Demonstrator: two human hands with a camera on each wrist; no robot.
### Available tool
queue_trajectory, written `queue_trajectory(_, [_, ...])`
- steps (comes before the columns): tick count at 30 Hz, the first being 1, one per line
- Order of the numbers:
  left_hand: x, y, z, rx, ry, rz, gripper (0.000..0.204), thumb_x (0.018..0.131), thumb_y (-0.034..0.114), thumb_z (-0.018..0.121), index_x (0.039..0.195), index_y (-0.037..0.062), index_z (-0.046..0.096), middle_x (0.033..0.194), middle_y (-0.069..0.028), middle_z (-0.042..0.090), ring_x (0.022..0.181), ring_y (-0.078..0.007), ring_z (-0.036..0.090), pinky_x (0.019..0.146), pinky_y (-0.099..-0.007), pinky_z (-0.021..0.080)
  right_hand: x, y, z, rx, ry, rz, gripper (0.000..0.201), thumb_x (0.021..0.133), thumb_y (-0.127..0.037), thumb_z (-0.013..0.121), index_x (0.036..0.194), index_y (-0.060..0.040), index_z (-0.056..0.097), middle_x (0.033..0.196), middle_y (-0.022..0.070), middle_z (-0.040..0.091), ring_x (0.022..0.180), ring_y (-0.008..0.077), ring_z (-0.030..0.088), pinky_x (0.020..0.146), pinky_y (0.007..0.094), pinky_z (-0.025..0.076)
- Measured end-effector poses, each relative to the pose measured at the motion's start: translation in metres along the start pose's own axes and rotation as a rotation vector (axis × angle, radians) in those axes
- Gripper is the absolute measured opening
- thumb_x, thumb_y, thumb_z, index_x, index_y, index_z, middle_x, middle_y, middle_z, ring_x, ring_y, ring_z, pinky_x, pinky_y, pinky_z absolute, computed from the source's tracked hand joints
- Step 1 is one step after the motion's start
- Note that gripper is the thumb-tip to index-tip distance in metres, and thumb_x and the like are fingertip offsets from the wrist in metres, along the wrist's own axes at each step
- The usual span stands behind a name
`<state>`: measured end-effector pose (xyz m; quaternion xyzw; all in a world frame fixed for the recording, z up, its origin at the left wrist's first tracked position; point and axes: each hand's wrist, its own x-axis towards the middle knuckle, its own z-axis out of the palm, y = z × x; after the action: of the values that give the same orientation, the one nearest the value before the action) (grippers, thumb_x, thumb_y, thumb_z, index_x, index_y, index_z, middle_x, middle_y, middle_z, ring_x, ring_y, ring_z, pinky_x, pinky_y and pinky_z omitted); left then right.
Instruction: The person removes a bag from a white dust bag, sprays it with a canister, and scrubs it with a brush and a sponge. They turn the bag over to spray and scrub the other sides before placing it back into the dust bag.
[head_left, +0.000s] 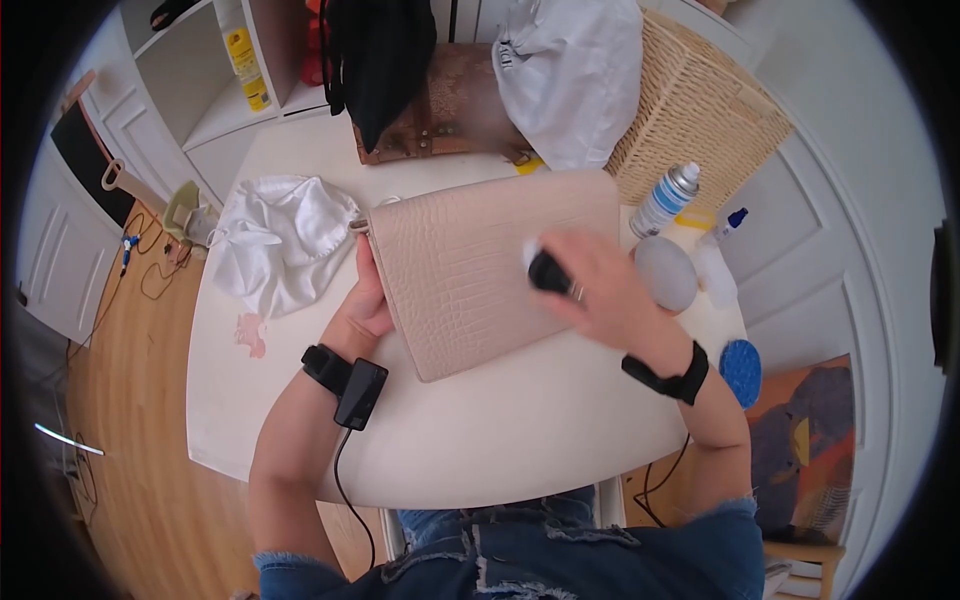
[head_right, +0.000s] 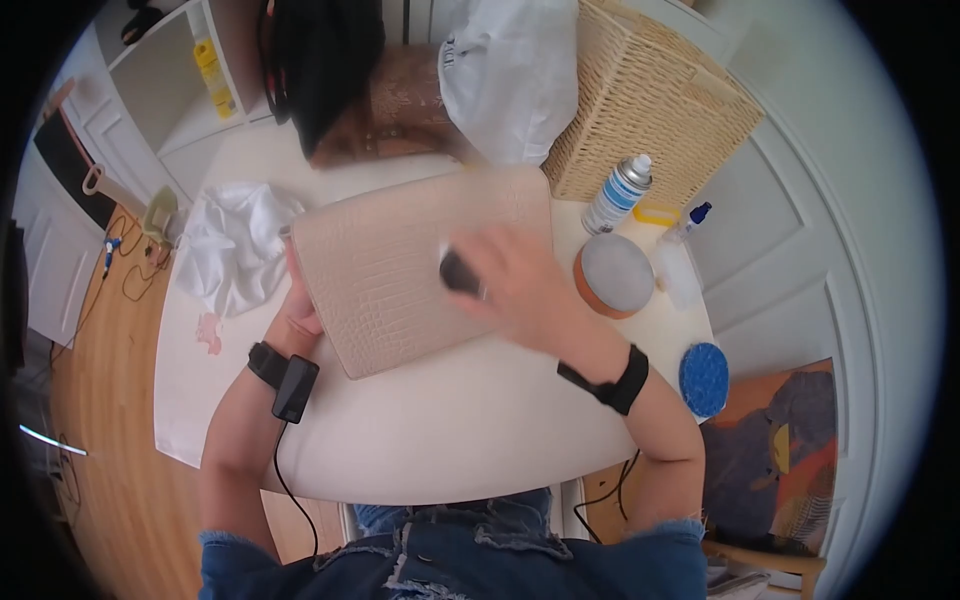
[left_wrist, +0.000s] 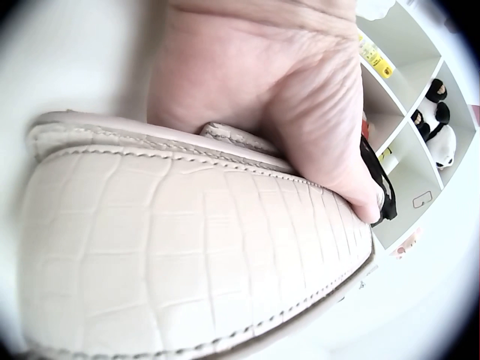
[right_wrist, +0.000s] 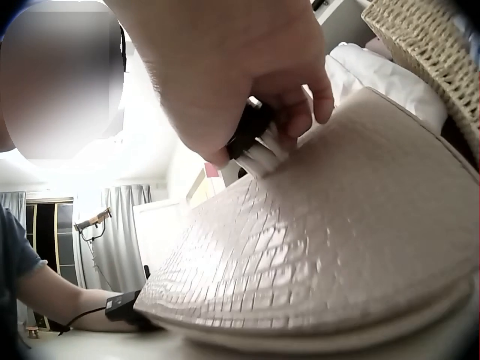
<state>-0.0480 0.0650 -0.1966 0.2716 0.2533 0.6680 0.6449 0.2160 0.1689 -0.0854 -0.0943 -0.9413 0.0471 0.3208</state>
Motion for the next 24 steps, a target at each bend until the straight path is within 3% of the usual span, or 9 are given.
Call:
queue_trajectory(4, [0.000,0.001,0.009,0.032,0.091,0.015,0.101,0.074,0.084,0.038,0.145,0.0123,0.033,0.144,-0.0121,0.041,0.130,-0.0272,0.043,0.106,-0.0448,0.039,-0.033,-0.026,0.007,0.156,-0.371,-0.140,0.051,0.069,-0.025,0.075,0.113,-0.0083,0.056,0.091,0.0096,0.052,0.086,0.0288,0.054,0.075,0.0397,0.042])
queue_trajectory(9, [0.002,-0.006,-0.018,-0.156,-0.138,-0.011,0.099,0.076,0.083,0.036,0.146,0.0128,0.033,0.145,-0.0120,0.041,0.131,-0.0274,0.043,0.107,-0.0446,0.039,0.000,-0.011,-0.012,-0.039,-0.220,-0.184,0.051,0.072,-0.025,0.074,0.116,-0.0076,0.056,0.095,0.0096,0.054,0.087,0.0286,0.055,0.074,0.0391,0.044])
queue_trajectory(11, [0.003,-0.005,-0.017,-0.179,-0.157,-0.030,0.099,0.076,0.083,0.036,0.146,0.0128,0.033,0.145,-0.0120,0.040,0.131,-0.0275,0.043,0.107,-0.0445,0.038,0.016,-0.003,-0.018,0.005,-0.018,0.071,0.051,0.074,-0.024,0.073,0.119,-0.0065,0.055,0.098,0.0103,0.055,0.089,0.0293,0.056,0.075,0.0402,0.046])
queue_trajectory(12, [0.003,-0.005,-0.015,-0.175,-0.161,-0.015,0.099,0.076,0.083,0.035,0.146,0.0128,0.033,0.145,-0.0121,0.040,0.131,-0.0276,0.042,0.107,-0.0446,0.038,0.016,-0.004,-0.017,0.003,-0.011,0.071,0.051,0.074,-0.024,0.073,0.119,-0.0065,0.055,0.098,0.0103,0.055,0.089,0.0293,0.056,0.075,0.0402,0.046])
queue_trajectory(14, [0.003,-0.002,-0.006,-0.168,-0.164,0.002,0.099,0.076,0.084,0.035,0.146,0.0128,0.033,0.145,-0.0122,0.040,0.131,-0.0276,0.042,0.107,-0.0447,0.039,0.016,-0.006,-0.014,0.214,-0.092,0.249,0.052,0.075,-0.024,0.073,0.120,-0.0068,0.054,0.100,0.0122,0.055,0.091,0.0311,0.057,0.074,0.0418,0.047])
queue_trajectory(15, [0.000,0.000,0.007,-0.055,-0.037,0.013,0.100,0.076,0.084,0.034,0.146,0.0127,0.033,0.145,-0.0122,0.040,0.131,-0.0277,0.042,0.107,-0.0448,0.039,0.011,-0.009,-0.010,0.215,-0.093,0.246,0.052,0.075,-0.024,0.073,0.120,-0.0068,0.054,0.100,0.0122,0.055,0.091,0.0311,0.057,0.074,0.0418,0.047])
queue_trajectory(17, [-0.002,0.000,0.011,0.048,0.097,0.025,0.100,0.076,0.084,0.033,0.146,0.0125,0.033,0.145,-0.0123,0.040,0.131,-0.0277,0.042,0.106,-0.0449,0.039,-0.008,-0.018,-0.002,0.122,-0.267,-0.113,0.050,0.076,-0.024,0.072,0.121,-0.0089,0.055,0.100,0.0139,0.055,0.086,0.0317,0.058,0.071,0.0401,0.048])
queue_trajectory(20, [-0.002,-0.002,0.002,0.050,0.080,0.016,0.100,0.076,0.085,0.031,0.146,0.0123,0.033,0.145,-0.0124,0.040,0.131,-0.0274,0.042,0.106,-0.0450,0.039,-0.023,-0.022,-0.010,0.215,-0.490,-0.123,0.048,0.078,-0.021,0.071,0.121,-0.0116,0.055,0.102,0.0138,0.054,0.088,0.0316,0.059,0.072,0.0389,0.049])
queue_trajectory(24, [-0.002,-0.003,-0.003,-0.013,0.031,-0.015,0.100,0.077,0.084,0.031,0.145,0.0121,0.033,0.145,-0.0122,0.041,0.131,-0.0269,0.043,0.106,-0.0449,0.040,-0.012,0.011,-0.037,0.146,-0.279,0.095,0.047,0.078,-0.016,0.070,0.122,-0.0119,0.055,0.103,0.0126,0.054,0.090,0.0317,0.059,0.075,0.0382,0.049])
